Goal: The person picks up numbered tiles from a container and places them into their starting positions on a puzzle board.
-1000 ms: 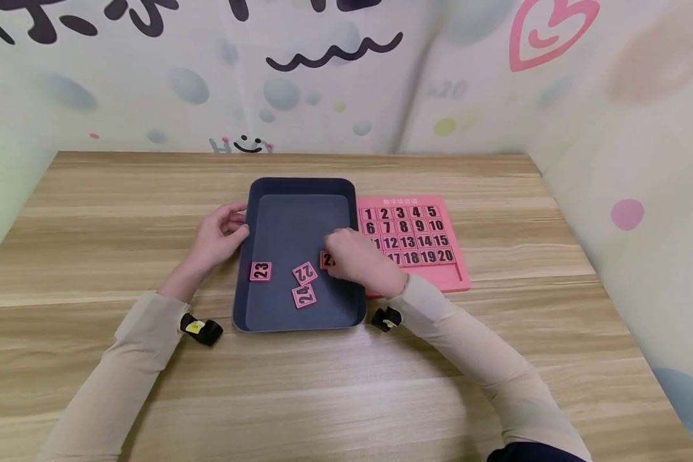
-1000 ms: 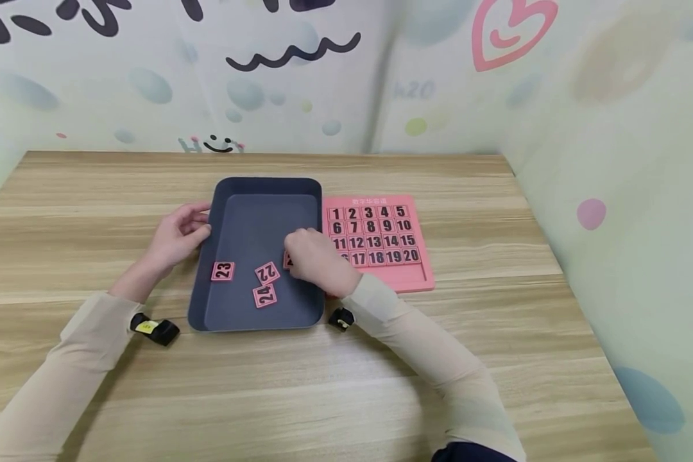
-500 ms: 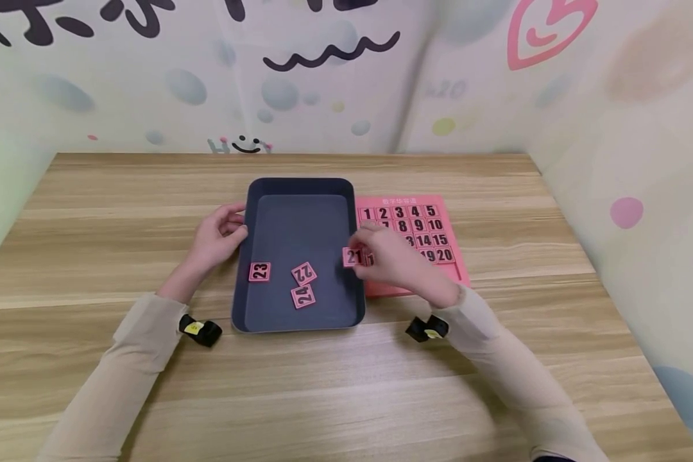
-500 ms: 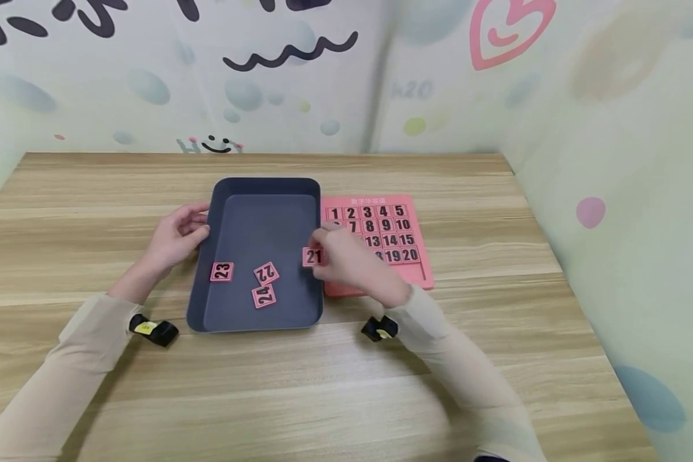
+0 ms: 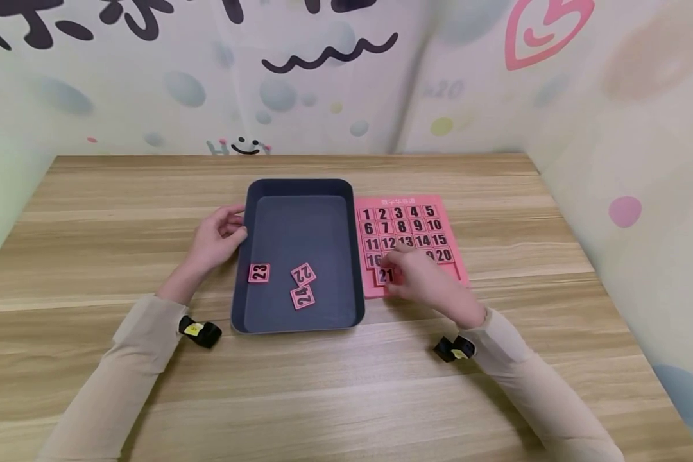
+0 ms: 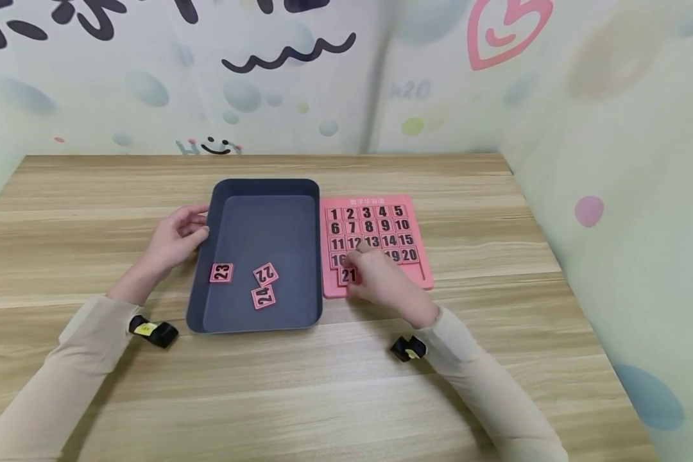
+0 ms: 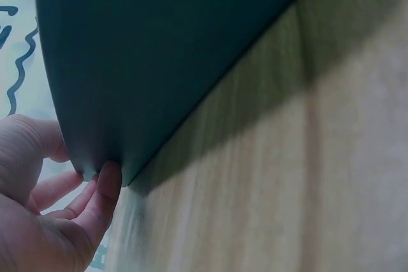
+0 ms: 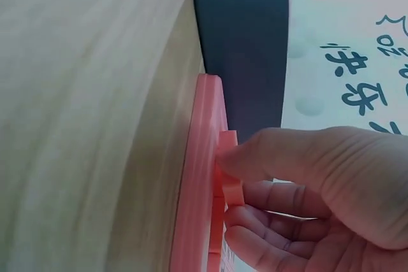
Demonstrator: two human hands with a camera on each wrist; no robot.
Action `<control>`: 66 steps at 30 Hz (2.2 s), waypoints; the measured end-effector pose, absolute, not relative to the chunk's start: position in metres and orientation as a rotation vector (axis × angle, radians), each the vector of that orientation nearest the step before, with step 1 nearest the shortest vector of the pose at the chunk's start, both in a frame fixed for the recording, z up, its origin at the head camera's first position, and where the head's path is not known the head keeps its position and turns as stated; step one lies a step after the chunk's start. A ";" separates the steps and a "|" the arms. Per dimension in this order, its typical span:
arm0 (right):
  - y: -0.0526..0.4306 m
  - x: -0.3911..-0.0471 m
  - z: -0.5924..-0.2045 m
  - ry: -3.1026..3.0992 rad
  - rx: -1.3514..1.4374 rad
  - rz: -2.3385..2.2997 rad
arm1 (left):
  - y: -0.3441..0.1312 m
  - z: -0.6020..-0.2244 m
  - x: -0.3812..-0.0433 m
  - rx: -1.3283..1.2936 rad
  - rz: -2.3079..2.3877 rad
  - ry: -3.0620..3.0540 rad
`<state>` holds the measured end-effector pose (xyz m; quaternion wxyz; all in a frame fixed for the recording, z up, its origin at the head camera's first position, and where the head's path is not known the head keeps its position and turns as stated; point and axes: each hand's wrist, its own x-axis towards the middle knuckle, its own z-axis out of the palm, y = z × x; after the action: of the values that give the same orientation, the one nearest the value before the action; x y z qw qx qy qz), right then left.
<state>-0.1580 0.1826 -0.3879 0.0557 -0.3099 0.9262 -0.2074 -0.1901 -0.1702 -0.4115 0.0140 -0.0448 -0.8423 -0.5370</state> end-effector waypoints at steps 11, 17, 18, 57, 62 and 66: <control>0.177 -0.156 -0.388 2.807 -1.000 -0.629 | -0.170 -0.413 -0.191 -0.123 -1.681 -2.620; 0.174 -0.155 -0.390 2.821 -0.971 -0.677 | -0.171 -0.414 -0.191 -0.137 -1.687 -2.606; 0.174 -0.155 -0.390 2.817 -0.972 -0.678 | -0.171 -0.414 -0.191 -0.140 -1.686 -2.605; 0.070 -0.185 -0.389 2.506 -1.204 -0.648 | -0.171 -0.410 -0.190 -0.156 -1.706 -2.582; 0.068 -0.184 -0.391 2.517 -1.224 -0.620 | -0.171 -0.410 -0.190 -0.160 -1.704 -2.578; 0.069 -0.183 -0.389 2.548 -1.218 -0.603 | -0.172 -0.411 -0.191 -0.154 -1.703 -2.587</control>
<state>-0.1829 0.0692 -0.3893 0.1268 -0.4183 0.8752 -0.2070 -0.1907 -0.1719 -0.4107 0.0203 -0.0496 -0.8341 -0.5489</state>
